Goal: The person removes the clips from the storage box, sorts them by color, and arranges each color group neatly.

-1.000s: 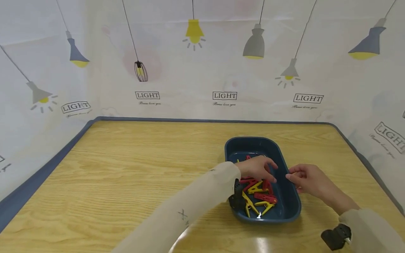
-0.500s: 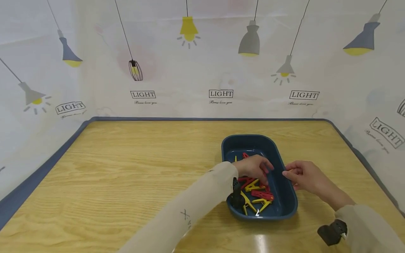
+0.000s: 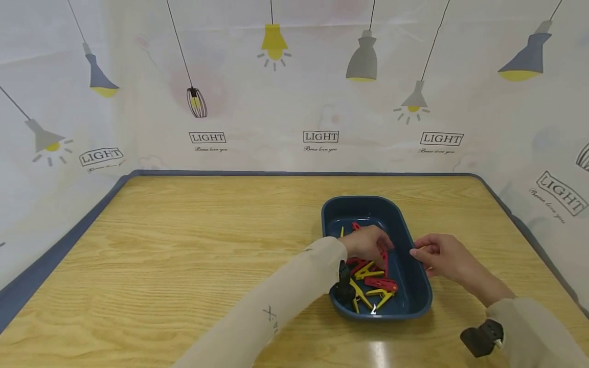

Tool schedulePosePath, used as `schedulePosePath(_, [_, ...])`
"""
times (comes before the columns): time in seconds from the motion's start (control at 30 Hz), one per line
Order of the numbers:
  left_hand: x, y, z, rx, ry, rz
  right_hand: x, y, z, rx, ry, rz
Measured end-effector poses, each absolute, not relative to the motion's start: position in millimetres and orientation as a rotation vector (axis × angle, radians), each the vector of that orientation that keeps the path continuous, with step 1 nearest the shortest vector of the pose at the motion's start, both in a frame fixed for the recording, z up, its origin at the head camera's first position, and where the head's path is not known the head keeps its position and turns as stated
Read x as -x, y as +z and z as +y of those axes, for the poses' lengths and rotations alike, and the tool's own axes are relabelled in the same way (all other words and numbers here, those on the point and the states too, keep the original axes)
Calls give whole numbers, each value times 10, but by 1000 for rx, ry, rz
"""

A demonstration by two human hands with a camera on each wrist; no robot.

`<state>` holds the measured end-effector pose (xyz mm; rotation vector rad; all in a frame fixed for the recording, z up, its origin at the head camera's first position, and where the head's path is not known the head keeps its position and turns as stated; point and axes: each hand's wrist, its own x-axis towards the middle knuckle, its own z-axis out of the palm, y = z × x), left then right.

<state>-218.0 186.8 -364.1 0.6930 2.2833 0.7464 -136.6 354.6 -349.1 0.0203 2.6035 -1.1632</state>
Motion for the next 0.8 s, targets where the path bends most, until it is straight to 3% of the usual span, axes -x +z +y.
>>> schedulePosePath(0.8, [2194, -3683, 1904, -872, 662, 2271, 1368, -3489, 3542, -30, -1147, 2611])
